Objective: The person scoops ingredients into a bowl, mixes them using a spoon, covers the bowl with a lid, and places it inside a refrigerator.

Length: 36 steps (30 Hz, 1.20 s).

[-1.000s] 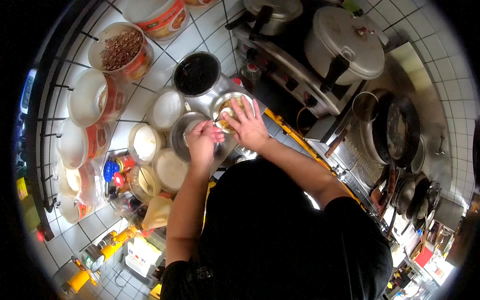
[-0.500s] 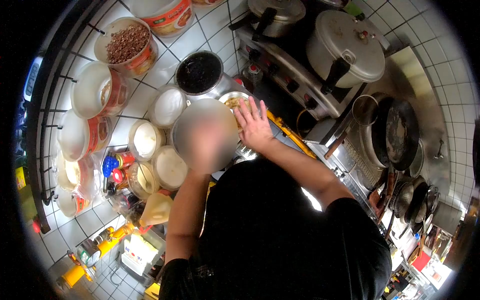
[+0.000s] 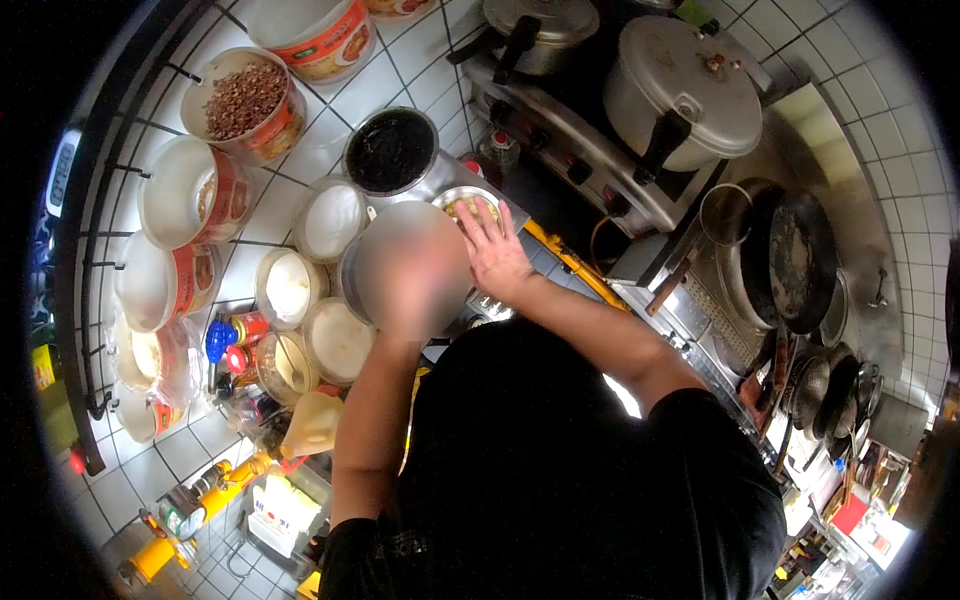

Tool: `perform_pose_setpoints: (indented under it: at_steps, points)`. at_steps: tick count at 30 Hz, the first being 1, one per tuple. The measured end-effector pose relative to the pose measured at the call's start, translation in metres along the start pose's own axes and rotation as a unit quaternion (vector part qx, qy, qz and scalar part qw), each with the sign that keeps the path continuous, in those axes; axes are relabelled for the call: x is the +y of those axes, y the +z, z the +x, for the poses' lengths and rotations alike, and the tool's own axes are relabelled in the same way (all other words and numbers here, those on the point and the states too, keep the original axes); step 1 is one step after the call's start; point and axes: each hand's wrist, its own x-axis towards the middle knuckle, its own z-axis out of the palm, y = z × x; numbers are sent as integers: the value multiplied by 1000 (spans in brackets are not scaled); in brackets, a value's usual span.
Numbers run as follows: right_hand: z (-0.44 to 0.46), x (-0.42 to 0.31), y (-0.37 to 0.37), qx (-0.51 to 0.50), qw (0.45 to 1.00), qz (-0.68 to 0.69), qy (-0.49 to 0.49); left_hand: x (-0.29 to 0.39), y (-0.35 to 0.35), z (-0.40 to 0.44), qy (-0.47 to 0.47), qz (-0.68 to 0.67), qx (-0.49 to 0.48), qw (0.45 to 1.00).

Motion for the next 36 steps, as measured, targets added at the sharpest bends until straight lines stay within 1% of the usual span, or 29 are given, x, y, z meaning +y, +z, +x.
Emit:
perform_pose_setpoints:
  at_steps: [2, 5, 8, 11, 14, 17, 20, 23, 26, 29, 32, 35, 36]
  points:
    - [-1, 2, -2, -13, 1000, -17, 2, 2, -3, 3, 3, 23, 2, 1000]
    - [-1, 4, -3, -19, 1000, -19, 1, 7, -8, 5, 7, 50, 3, 999]
    - [-1, 4, -8, -47, 999, -7, 11, 10, -9, 7, 9, 78, 6, 997]
    - [-3, 6, 2, -45, 998, -2, 37, 10, -8, 10, 3, 70, 15, 997]
    - [-7, 11, 0, -19, 998, 31, 55, 5, -6, 6, -7, 19, 24, 1000]
    - [-3, 20, -14, 17, 986, 148, 72, 6, -13, 1, 13, 16, -17, 1000]
    - [2, 30, -25, 55, 972, 224, 46, 5, -20, 0, 37, 13, -60, 997]
    - [9, 37, -25, 36, 976, 215, 5, -10, -2, -8, -1, 51, -138, 989]
    - [12, 37, -37, 7, 978, 202, -41, 6, -17, 2, 25, -16, -52, 998]
    - [11, 37, -33, 21, 978, 180, -105, 29, -39, 15, -1, -36, -43, 998]
    - [12, 33, -39, 7, 968, 217, -123, 30, -37, 14, -39, -133, -44, 989]
    - [14, 33, -29, 31, 971, 209, -109, 13, -25, 7, -13, -89, -88, 992]
    - [15, 34, -26, 26, 971, 218, -91, 11, -24, 6, -2, -65, -88, 994]
